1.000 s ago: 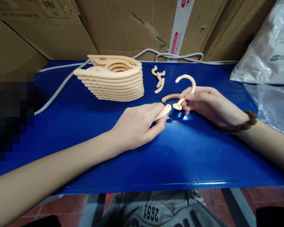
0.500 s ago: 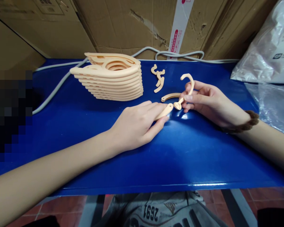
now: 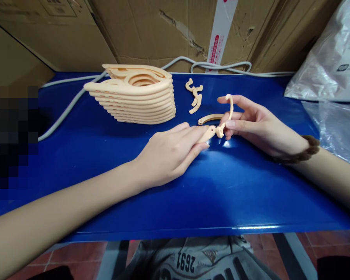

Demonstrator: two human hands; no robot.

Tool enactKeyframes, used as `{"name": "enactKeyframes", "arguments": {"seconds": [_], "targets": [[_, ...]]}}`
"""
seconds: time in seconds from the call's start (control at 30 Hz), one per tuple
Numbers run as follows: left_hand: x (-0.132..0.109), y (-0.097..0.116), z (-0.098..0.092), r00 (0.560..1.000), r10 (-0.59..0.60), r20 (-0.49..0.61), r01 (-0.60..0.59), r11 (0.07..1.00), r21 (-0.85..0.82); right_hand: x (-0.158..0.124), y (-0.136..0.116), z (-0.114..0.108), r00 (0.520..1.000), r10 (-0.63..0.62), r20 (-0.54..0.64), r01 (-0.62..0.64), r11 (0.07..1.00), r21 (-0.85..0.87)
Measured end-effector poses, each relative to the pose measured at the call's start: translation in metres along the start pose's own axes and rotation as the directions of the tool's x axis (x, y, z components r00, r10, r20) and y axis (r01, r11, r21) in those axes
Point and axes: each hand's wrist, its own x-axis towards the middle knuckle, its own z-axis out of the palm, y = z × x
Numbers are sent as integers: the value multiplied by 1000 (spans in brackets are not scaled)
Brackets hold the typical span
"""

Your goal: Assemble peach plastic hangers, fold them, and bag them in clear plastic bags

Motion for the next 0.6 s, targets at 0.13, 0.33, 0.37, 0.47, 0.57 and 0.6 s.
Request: {"name": "enactKeyframes", "arguments": {"seconds": [0.13,0.33,0.37,0.47,0.57,0.6], "targets": [[1,0,0,1000,-9,8,9,1000,6,0,0,-1,1000,-7,17,7,1000,-22],[0,1,0,1000,-6,21,6,1000,4,0,0,-3,1000,0,-22,1,999,41],[0,1,0,1000,-2,18,2,1000,9,0,0,-3,1000,1,-21,0,999,32],[1,0,0,1000,25,16,-25,999,28,0,-1,-1,1000,12,-10,-12,1000,0],[3,-1,-1,998,67,10,-68,996,50,0,-1,0,1000,-1,-13,1,1000,-22],[4,-2,-1,997,82,3,-82,995,60,-1,-1,0,1000,-8,-14,7,1000,-28]]}}
